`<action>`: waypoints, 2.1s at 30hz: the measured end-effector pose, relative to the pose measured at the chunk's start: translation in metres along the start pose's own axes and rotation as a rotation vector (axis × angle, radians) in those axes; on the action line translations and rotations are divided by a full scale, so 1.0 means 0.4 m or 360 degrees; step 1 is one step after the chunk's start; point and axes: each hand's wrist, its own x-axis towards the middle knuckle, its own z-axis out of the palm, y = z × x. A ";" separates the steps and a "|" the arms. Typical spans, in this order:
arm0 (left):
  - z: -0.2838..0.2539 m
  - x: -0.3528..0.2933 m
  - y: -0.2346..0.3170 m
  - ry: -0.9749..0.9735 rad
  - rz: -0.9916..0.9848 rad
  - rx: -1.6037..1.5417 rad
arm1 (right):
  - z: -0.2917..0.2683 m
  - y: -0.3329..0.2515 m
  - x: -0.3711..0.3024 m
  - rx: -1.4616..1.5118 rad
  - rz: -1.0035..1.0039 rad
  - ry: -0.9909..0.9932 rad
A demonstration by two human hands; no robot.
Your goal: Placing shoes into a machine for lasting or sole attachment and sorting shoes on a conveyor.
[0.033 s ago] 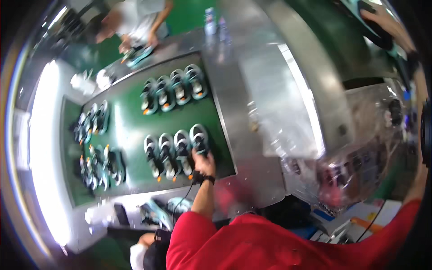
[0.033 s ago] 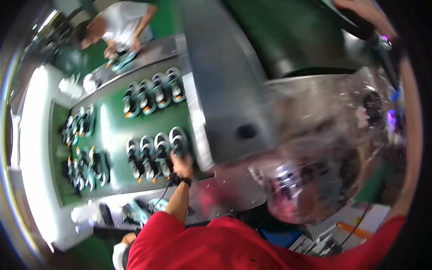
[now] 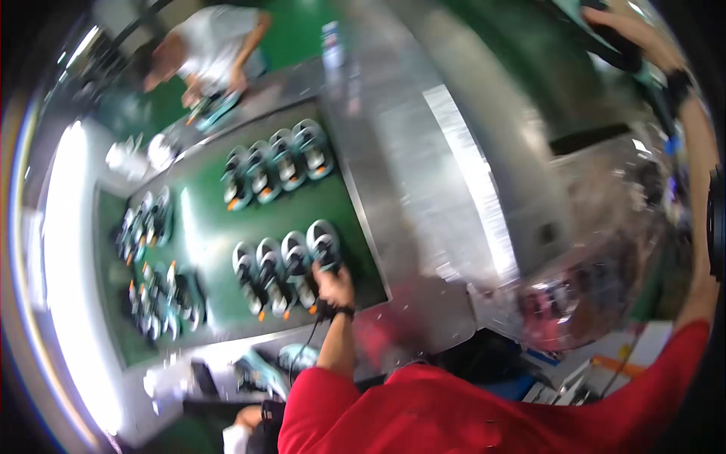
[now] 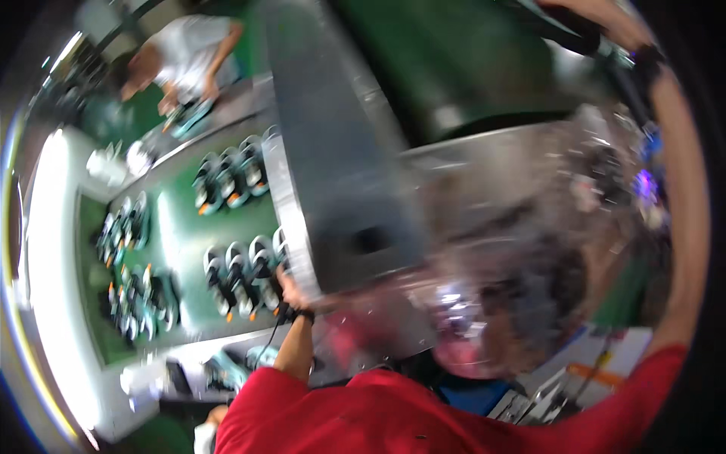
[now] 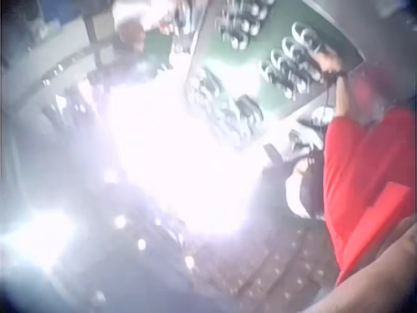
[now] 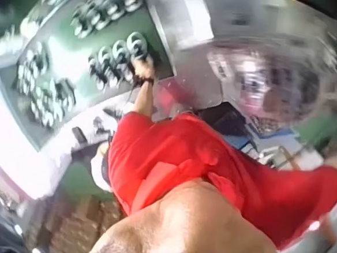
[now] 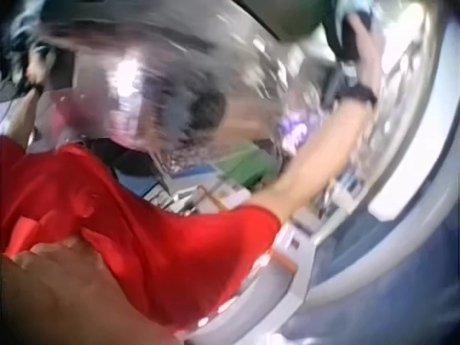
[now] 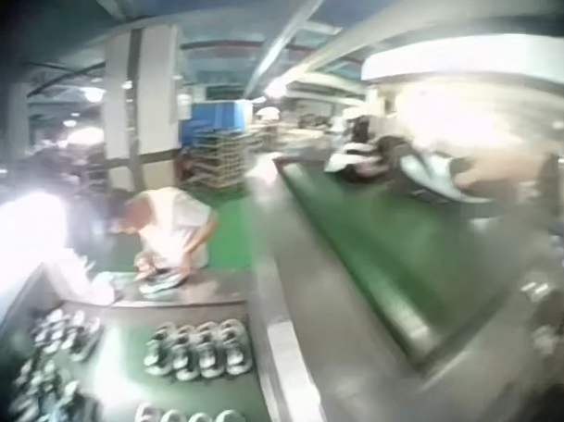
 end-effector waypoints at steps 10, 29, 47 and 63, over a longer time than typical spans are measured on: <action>-0.062 0.023 -0.062 -0.0021 0.0780 0.0617 | 0.147 -0.225 -0.418 -0.0799 -0.0451 0.1053; -0.197 -1.446 0.344 -0.4354 -0.0142 -0.0517 | 0.470 -0.336 -2.060 -0.0905 0.0742 0.1334; -0.368 -2.502 -0.515 -0.4417 0.1146 0.0923 | 0.921 -0.580 -3.154 0.0266 0.1965 0.3815; -0.037 -3.107 -0.949 -0.2861 0.2948 0.0933 | 0.915 -0.751 -3.400 -0.0355 0.2817 0.3909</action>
